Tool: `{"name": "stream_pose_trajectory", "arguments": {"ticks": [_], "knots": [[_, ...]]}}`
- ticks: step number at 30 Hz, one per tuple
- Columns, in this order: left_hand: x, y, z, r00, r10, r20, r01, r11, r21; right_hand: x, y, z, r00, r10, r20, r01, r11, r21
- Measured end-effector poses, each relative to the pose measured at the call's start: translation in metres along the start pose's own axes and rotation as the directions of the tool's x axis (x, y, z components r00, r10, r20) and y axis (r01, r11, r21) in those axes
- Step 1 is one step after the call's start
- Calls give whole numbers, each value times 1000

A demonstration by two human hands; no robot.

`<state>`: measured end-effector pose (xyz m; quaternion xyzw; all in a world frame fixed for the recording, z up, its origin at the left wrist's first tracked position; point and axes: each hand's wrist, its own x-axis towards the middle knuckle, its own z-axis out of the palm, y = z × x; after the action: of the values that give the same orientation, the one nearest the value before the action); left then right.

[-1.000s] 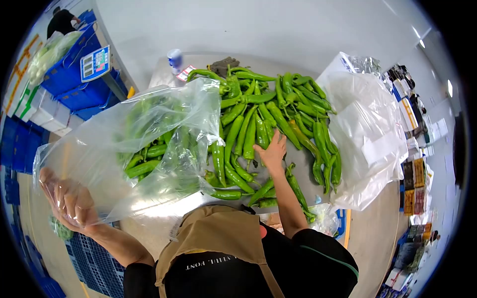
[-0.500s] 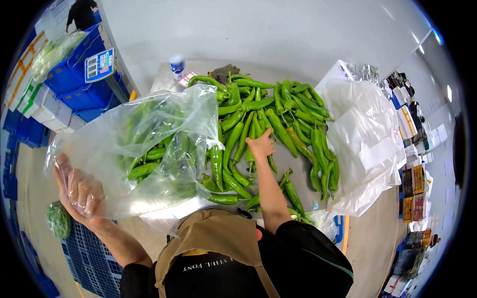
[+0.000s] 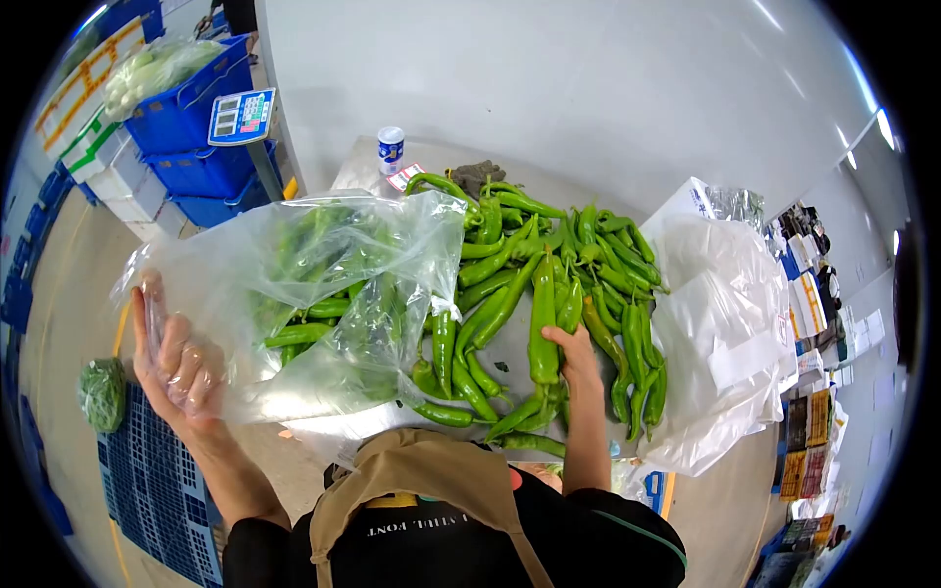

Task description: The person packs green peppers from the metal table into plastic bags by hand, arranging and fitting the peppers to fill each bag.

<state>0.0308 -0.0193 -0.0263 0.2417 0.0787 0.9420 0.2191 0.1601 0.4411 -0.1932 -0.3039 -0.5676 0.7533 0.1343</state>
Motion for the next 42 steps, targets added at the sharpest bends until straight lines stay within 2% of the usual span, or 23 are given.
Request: {"name": "stream_pose_trajectory", "arguments": {"ticks": [2, 5, 7, 9, 10, 13, 14, 17, 18, 21, 23, 25, 26, 27, 28, 29, 31, 32, 35, 37, 38, 41, 42], "knots": [[-1, -2, -2, 999, 4, -44, -3, 1000, 8, -21, -15, 7, 994, 14, 112, -15, 1000, 6], [0, -8, -1, 996, -7, -90, 8, 1000, 12, -43, -33, 34, 941, -63, 333, 123, 979, -162], [3, -10, -2, 996, -57, -72, 56, 998, -20, -56, -50, 61, 864, -197, 464, 407, 816, -411], [5, -11, 3, 994, -86, -63, 82, 995, -56, -69, -58, 89, 742, -324, 587, 658, 519, -545], [5, -11, 5, 993, -99, -60, 94, 993, -75, -68, -57, 101, 757, -221, 615, 615, 560, -555], [2, -8, 6, 994, -102, -28, 100, 992, -71, -61, -47, 133, 684, -72, 726, 590, 639, -493], [1, -7, 9, 994, -96, -51, 92, 993, -67, -59, -45, 144, 658, -58, 751, 616, 615, -492], [-1, -5, 10, 996, -66, -52, 64, 998, -27, -39, -28, 179, 541, 178, 822, 456, 760, -464], [0, -7, 16, 996, -63, -64, 63, 998, -3, -35, -30, 194, 513, 261, 818, 413, 760, -501], [5, -10, 22, 993, -59, -98, 59, 998, -7, -13, -28, 239, 501, 371, 782, 203, 828, -523], [11, -10, 22, 993, -47, -106, 46, 999, -7, 18, -25, 273, 601, 440, 667, -90, 867, -491], [17, -10, 20, 997, -36, -69, 33, 999, -34, 48, -9, 304, 697, 196, 690, -197, 977, -78], [20, -9, 19, 999, -29, -28, 27, 998, -60, 64, 6, 313, 774, 28, 633, 71, 989, -130], [23, -8, 18, 1000, -21, 14, 22, 996, -85, 81, 24, 321, 797, -160, 582, 329, 923, -197], [25, -7, 17, 999, -38, 10, 39, 994, -99, 96, 39, 329, 764, -350, 542, 555, 786, -273], [26, -5, 16, 998, -56, 4, 56, 992, -115, 97, 57, 325, 592, -624, 510, 758, 217, -615], [28, 0, 16, 998, -51, -26, 48, 994, -100, 52, 24, 328, 698, -351, 625, 703, 167, -691], [29, 1, 16, 998, -27, -48, 23, 997, -71, 41, 27, 330, 578, -435, 691, 802, 146, -579], [33, 0, 15, 994, -16, -104, 13, 1000, -26, 38, 42, 353, 59, -509, 859, 978, -142, -152], [41, -6, 14, 994, -54, -93, 53, 999, -12, 39, 45, 380, -21, -461, 887, 948, -290, -129], [43, -10, 18, 981, -70, -182, 79, 996, 43, 42, 47, 390, -57, -431, 900, 923, -366, -117], [41, -7, 15, 987, -59, -149, 65, 997, 37, 52, 61, 406, 117, -155, 981, 901, -398, -170], [39, -3, 14, 986, -39, -160, 48, 997, 54, 58, 66, 415, 114, -171, 979, 925, -340, -168]]}}
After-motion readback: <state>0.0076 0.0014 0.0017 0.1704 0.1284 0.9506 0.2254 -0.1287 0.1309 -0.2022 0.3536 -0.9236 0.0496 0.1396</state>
